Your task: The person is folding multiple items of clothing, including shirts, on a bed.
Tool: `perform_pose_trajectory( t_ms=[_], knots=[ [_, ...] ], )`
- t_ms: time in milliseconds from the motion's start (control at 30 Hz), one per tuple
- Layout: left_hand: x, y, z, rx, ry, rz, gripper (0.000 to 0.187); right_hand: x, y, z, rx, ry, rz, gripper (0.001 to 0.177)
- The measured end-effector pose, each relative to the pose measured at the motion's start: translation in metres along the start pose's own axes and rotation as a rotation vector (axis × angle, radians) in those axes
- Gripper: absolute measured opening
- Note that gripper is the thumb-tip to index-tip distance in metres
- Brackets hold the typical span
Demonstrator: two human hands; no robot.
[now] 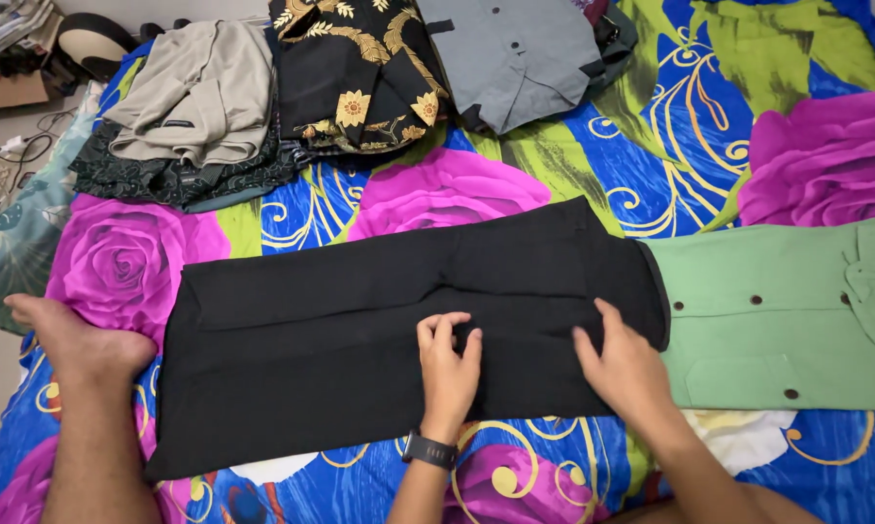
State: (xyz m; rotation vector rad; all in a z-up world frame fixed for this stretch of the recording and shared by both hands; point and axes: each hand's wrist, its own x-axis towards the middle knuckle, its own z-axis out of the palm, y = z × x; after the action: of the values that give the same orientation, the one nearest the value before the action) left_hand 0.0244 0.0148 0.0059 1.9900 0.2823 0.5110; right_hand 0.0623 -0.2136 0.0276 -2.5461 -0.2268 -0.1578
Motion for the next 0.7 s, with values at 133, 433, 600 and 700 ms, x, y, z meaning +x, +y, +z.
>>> perform_pose_trajectory(
  t_ms=[133, 433, 600, 700],
  knots=[
    [-0.001, -0.010, 0.002, -0.059, 0.022, 0.000, 0.025, 0.011, 0.000, 0.008, 0.052, 0.121, 0.104, 0.043],
    [0.002, -0.040, 0.007, -0.598, 0.074, -0.369, 0.023, 0.012, 0.024, 0.024, 0.618, 0.148, 0.382, 0.023],
    [0.001, -0.034, 0.007, -0.481, 0.081, -0.236, 0.017, 0.017, 0.034, 0.024, 0.631, 0.055, 0.370, 0.028],
    [0.000, -0.041, 0.008, -0.529, 0.082, -0.225, 0.016, 0.019, 0.034, 0.017, 0.795, -0.160, 0.354, 0.039]
  ],
)
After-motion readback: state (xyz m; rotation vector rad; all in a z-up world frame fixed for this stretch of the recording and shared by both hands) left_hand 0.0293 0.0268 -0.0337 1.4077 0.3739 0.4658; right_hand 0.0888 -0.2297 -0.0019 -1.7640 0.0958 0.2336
